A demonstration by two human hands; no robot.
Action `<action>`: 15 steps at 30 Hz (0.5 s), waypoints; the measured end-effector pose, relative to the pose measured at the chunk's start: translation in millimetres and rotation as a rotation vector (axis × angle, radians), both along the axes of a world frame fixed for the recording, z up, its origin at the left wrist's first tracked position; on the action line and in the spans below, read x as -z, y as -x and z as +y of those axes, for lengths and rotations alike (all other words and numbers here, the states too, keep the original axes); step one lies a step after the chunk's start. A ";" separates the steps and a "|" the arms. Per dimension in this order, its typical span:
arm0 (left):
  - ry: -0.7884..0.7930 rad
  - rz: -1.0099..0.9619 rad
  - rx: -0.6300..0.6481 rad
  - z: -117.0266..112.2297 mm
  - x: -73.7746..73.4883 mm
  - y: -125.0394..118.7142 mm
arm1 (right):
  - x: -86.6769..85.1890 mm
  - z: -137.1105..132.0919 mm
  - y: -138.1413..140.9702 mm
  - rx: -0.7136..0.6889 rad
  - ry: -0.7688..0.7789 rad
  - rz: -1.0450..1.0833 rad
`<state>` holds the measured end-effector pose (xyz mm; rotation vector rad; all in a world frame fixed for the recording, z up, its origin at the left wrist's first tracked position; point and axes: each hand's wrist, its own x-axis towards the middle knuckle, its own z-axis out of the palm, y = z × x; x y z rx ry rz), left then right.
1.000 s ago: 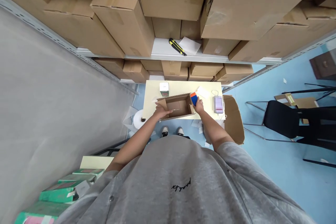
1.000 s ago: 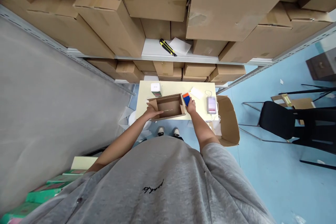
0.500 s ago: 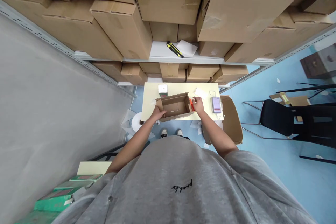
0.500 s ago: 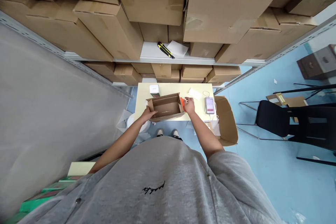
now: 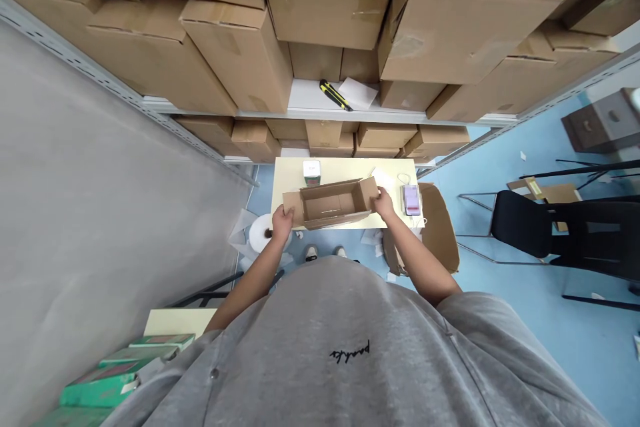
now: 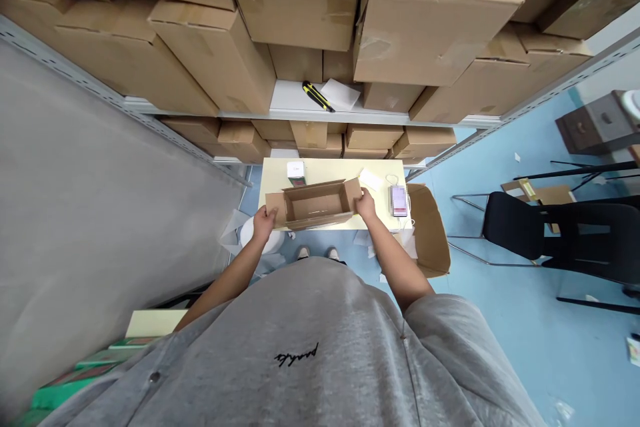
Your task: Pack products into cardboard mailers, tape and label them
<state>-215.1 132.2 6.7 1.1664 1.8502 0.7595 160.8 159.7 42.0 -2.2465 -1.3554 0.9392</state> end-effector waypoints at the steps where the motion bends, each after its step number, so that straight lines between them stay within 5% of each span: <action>1: -0.019 0.075 -0.020 -2.7 -2.7 -0.2 | -2.6 -3.1 0.3 0.012 -0.030 -0.065; 5: -0.127 0.374 -0.002 -7.1 -13.8 -11.5 | -12.2 -11.9 12.0 -0.119 -0.184 -0.304; 9: -0.068 0.319 0.163 1.4 -17.2 -22.3 | -11.6 -7.5 22.1 -0.285 -0.015 -0.181; 15: 0.160 0.220 0.355 10.0 -5.8 -15.3 | -1.3 -2.4 25.3 -0.319 0.168 0.008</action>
